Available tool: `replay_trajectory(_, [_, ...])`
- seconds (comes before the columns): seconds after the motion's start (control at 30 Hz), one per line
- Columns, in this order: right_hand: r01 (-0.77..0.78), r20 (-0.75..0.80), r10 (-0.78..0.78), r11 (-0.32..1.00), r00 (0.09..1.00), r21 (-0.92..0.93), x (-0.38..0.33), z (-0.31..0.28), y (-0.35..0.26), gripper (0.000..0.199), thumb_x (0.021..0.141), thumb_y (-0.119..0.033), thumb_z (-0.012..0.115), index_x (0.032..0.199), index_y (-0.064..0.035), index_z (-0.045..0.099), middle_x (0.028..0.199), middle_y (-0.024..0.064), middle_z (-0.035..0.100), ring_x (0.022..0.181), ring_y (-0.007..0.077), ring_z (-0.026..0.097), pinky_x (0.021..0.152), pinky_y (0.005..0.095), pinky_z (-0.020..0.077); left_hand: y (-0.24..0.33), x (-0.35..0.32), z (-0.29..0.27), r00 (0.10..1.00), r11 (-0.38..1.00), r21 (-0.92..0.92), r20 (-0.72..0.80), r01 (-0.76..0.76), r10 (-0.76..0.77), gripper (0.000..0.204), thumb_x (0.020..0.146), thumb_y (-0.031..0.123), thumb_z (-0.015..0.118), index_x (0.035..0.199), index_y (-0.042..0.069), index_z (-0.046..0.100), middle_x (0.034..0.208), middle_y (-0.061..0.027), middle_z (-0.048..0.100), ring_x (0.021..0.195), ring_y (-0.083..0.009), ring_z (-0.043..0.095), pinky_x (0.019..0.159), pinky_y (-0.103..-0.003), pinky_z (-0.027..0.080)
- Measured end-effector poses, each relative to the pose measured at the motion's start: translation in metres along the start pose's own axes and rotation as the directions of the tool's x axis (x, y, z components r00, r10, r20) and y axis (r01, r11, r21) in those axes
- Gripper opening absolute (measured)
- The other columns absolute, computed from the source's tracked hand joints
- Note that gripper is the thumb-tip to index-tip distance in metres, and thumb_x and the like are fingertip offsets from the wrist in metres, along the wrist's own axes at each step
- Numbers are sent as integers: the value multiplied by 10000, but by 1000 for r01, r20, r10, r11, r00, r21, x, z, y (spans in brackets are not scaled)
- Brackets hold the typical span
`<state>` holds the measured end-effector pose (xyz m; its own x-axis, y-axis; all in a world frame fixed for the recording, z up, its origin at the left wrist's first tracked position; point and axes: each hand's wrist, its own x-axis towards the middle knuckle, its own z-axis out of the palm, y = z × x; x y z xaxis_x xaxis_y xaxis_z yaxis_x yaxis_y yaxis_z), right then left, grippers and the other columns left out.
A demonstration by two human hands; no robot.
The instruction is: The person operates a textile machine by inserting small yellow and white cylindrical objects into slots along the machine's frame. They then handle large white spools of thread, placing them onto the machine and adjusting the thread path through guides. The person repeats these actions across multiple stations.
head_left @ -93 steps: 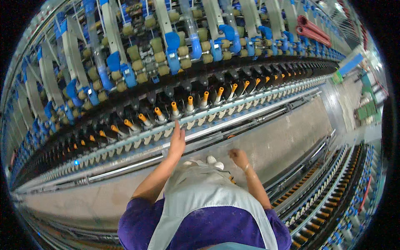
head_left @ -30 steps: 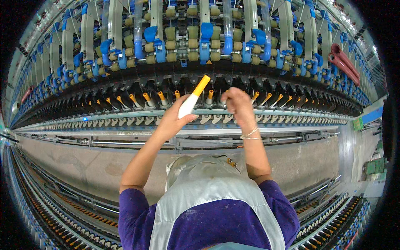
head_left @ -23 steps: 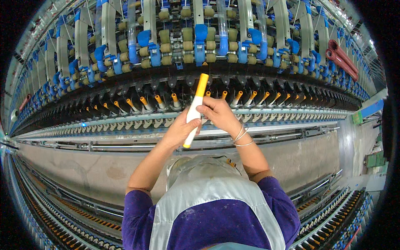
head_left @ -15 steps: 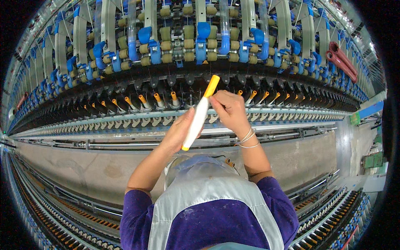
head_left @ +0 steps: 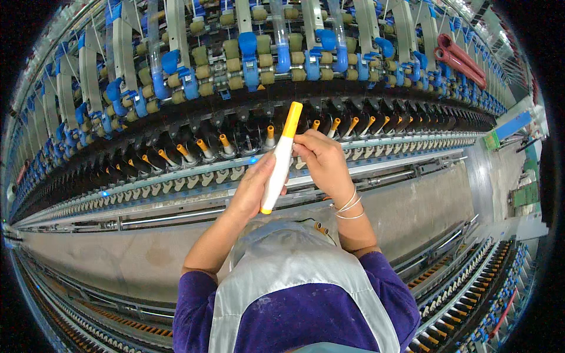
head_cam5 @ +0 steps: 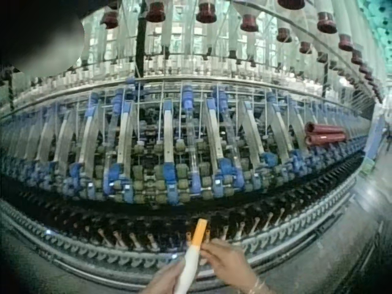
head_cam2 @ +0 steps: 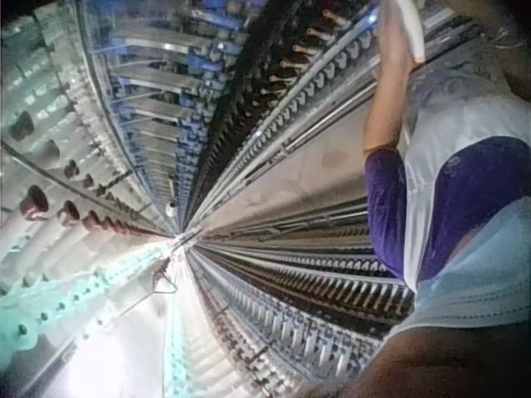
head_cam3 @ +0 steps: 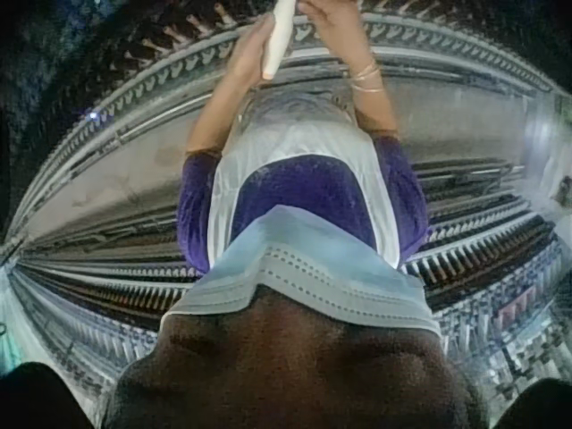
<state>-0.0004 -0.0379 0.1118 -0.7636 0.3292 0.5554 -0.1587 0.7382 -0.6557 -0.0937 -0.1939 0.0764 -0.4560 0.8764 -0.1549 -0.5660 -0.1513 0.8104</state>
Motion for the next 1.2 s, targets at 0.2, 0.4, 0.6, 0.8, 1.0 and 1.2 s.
replay_trajectory(0.2, [-29,-72,31,999,997,29,-3,-13,-10,37,748,12,636,750,13,599,670,48,548,527,127,487,481,267,359,3,3,13,1000,962,274,12,-17,15,446,983,299,504,1337,32,455,1005,-62,586,831,-147,597,650,-264,532])
replay_trajectory(0.4, [82,-253,-182,929,950,-361,22,-45,18,81,726,18,638,785,-5,587,794,81,522,657,199,521,560,278,423,21,6,18,867,-137,953,304,-272,394,546,717,138,771,1195,0,547,1017,-134,489,843,-341,599,710,-406,507])
replay_trajectory(0.6, [-185,-67,446,497,893,848,8,-59,78,109,896,-89,588,828,-8,564,1023,74,510,790,115,528,646,221,481,26,18,6,829,-53,926,359,-374,429,468,676,156,820,1026,34,534,1002,-149,513,865,-367,583,700,-429,490])
replay_trajectory(0.8, [-258,222,301,88,928,962,3,-42,80,92,927,-96,543,927,-6,562,964,68,570,571,38,464,415,164,375,24,24,1,901,43,940,311,-339,301,567,841,339,682,1306,101,462,1016,-212,607,893,-400,615,721,-445,502])
replay_trajectory(1.0, [-345,463,158,869,872,354,-8,-3,52,163,805,-132,736,924,-35,680,731,27,654,597,64,567,529,220,461,26,28,-22,834,-29,918,371,-395,408,535,842,256,670,1311,104,463,1056,-184,610,915,-397,611,719,-452,501])
replay_trajectory(1.2, [-440,28,515,700,856,562,-17,20,127,79,781,-63,738,770,-23,671,706,-8,618,661,66,539,614,216,432,8,-24,-141,955,-214,962,213,-169,205,480,830,444,655,1220,168,602,935,-162,672,793,-370,651,680,-444,516])
